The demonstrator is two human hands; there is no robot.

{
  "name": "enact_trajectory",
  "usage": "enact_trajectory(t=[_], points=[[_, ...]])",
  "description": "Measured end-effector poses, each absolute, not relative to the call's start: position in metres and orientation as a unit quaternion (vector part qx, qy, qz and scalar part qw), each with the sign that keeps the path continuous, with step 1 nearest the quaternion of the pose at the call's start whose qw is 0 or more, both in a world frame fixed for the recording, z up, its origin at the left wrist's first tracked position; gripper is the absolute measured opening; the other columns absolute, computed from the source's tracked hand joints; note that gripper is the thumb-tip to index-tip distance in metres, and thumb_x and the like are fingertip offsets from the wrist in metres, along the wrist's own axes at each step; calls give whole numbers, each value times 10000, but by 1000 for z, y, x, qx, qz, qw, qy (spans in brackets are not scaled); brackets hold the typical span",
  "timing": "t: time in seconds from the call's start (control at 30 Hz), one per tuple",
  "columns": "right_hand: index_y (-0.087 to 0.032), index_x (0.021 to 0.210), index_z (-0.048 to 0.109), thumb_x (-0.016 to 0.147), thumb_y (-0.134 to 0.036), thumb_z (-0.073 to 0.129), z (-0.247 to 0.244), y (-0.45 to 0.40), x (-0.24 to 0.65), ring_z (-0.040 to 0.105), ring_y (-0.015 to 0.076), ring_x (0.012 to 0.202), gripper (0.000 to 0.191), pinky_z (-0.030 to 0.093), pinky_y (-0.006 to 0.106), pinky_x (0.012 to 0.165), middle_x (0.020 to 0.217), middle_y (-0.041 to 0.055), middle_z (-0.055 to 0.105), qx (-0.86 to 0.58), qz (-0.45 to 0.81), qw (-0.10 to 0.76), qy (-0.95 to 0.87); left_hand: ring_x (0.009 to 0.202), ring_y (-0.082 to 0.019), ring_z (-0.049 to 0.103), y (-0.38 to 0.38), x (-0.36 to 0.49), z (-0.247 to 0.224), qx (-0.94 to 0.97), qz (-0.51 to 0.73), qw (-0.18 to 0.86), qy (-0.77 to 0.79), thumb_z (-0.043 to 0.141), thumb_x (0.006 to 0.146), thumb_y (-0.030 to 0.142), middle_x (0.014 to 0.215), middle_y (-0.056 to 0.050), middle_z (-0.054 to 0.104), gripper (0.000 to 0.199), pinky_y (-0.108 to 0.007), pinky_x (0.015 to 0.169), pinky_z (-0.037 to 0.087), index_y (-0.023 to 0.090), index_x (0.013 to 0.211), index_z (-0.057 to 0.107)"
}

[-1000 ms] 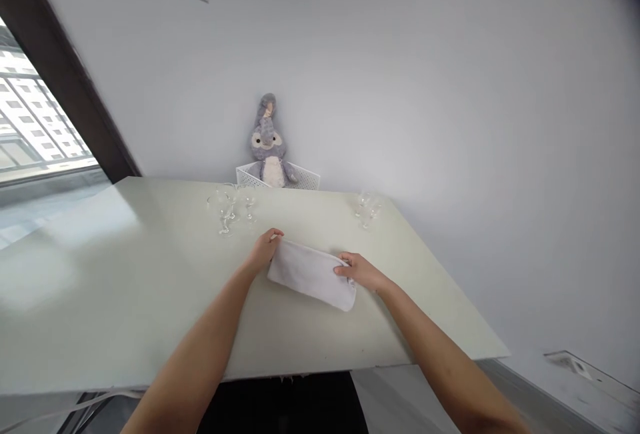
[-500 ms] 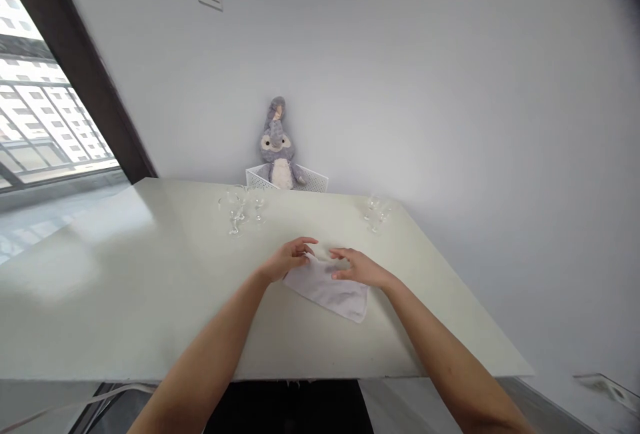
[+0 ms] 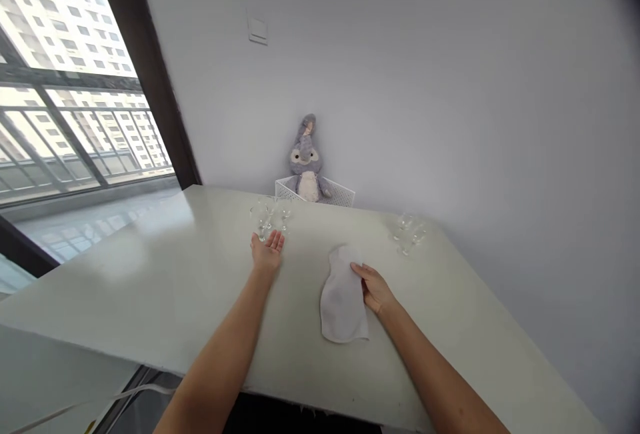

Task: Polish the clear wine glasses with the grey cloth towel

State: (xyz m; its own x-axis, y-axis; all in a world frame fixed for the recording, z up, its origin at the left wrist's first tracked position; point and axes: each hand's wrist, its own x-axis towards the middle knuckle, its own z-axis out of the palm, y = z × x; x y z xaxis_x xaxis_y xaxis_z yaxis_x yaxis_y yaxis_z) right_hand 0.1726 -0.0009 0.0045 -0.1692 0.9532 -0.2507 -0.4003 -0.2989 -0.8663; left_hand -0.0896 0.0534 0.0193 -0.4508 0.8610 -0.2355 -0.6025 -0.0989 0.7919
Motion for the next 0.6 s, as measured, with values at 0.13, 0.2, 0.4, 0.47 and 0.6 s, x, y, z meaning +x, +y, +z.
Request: enact_trajectory(t=[0.13,0.2,0.4,0.47,0.6], points=[[-157,821,603,628,-317,697,3,-4,179,595,179,591,268,496,317,595,694,48,652,-415,689,493,-332,881,-158,590,63,-107,25,132,727,555,383,157,806,619,1012,-95,558,479,-332,712,497,288,1109,325],[-173,857,589,612,-304,708,5,-5,179,591,177,583,302,495,327,591,699,33,647,-414,688,491,-338,923,-154,578,66,-109,25,132,730,577,343,176,789,649,1043,-95,555,490,-328,728,498,275,1033,379],[-219,942,548,607,-305,701,12,-10,176,581,156,596,378,482,302,572,788,7,639,-424,656,515,-352,968,-137,568,64,-108,23,107,752,589,277,330,850,493,1012,-108,572,336,-259,770,498,182,812,452],[-211,910,551,613,-324,688,13,-11,178,563,150,572,346,471,291,553,742,1,627,-446,627,544,-335,972,-141,572,60,-101,23,123,745,598,269,414,856,366,979,-101,586,211,-253,792,489,168,802,465],[-205,834,554,645,-369,641,21,-14,184,530,142,595,265,448,261,557,707,-5,594,-524,446,645,-333,970,-164,581,43,-65,20,252,684,642,238,600,746,201,988,-58,599,197,-298,868,447,186,906,487]])
